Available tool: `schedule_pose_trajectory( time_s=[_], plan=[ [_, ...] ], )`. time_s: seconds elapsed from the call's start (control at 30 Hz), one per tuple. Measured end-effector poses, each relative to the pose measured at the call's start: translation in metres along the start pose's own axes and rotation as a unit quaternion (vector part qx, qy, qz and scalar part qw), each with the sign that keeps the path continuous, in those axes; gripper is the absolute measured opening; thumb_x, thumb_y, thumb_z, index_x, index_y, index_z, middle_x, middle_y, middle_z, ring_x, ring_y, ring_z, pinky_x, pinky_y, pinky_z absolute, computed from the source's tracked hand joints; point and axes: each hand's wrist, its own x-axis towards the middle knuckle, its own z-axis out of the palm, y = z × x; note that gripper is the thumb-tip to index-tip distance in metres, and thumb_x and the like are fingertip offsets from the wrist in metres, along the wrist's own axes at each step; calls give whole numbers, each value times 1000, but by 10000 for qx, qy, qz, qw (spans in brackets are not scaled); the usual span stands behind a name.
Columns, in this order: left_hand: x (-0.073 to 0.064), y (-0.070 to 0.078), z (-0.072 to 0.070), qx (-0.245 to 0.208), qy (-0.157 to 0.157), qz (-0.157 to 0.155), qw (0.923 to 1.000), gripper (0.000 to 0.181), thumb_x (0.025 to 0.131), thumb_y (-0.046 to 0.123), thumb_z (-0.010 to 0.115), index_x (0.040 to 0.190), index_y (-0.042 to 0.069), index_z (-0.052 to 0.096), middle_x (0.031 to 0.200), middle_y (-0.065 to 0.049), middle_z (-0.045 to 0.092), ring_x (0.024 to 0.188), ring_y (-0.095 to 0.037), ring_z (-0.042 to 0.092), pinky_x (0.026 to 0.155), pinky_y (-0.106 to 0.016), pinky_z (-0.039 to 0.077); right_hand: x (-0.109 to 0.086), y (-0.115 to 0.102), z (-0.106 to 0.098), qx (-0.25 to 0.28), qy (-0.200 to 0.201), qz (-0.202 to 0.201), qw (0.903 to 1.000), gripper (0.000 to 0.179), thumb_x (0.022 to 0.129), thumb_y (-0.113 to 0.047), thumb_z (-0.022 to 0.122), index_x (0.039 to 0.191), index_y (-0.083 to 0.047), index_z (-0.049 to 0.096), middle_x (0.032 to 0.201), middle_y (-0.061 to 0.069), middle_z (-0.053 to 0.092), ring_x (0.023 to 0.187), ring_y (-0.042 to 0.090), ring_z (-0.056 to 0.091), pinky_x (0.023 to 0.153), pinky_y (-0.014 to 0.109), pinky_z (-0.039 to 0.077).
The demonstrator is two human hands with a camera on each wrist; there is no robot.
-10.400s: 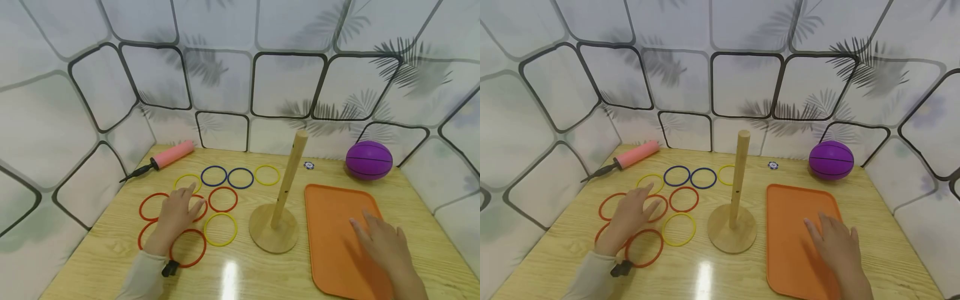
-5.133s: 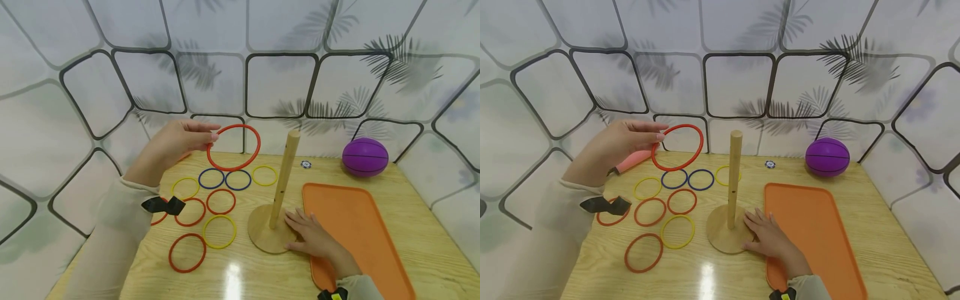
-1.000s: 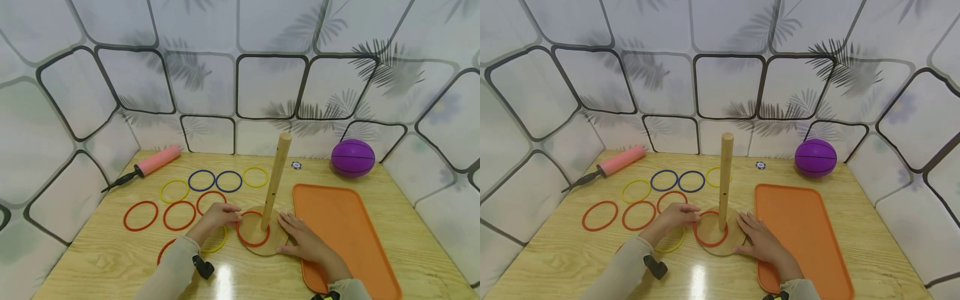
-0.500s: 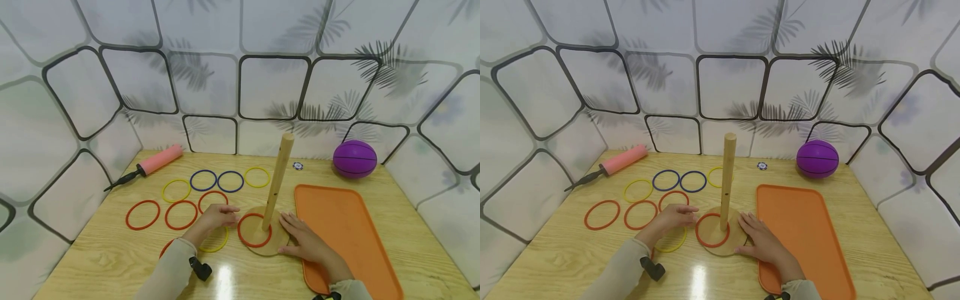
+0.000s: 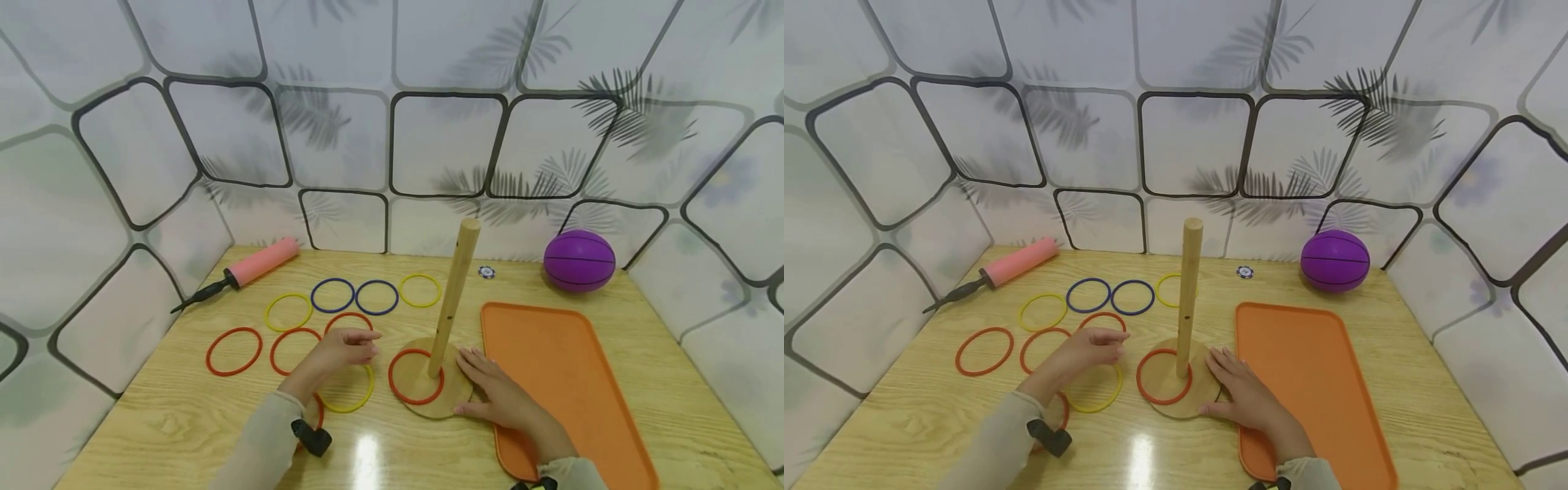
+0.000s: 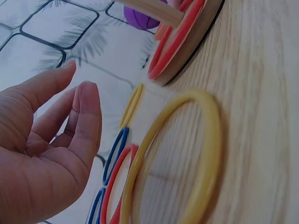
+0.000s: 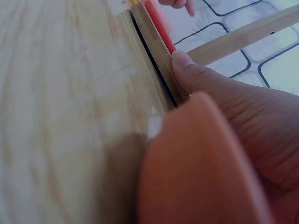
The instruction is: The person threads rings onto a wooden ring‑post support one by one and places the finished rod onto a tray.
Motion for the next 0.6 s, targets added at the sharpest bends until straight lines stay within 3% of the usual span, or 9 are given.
schedule_pose_trajectory(
  time_s=[0.17, 0.4, 0.6],
  plan=[
    [-4, 4, -20, 199, 77, 82, 9997, 44, 89, 17, 67, 128, 0, 58, 112, -11, 63, 98, -21, 63, 84, -32, 51, 0, 1, 0, -65, 90, -118, 9999, 87, 81, -51, 67, 144, 0, 36, 152, 17, 27, 139, 42, 17, 107, 60, 15],
    [-3, 8, -50, 451, 203, 348, 9982, 48, 89, 21, 67, 130, -2, 55, 115, -16, 63, 103, -31, 61, 86, -36, 50, 0, 3, -1, 40, -4, 46, 10000, 89, 81, -52, 68, 146, -2, 34, 154, 13, 24, 141, 38, 14, 109, 57, 11],
    [3, 19, -71, 1133, 347, 423, 9921, 56, 88, 32, 68, 135, 4, 52, 125, -14, 60, 113, -28, 56, 96, -45, 43, 0, 2, 0, 4, -3, 27, 10000, 88, 80, -51, 68, 145, -2, 34, 153, 14, 25, 140, 39, 16, 108, 57, 13]
  ],
)
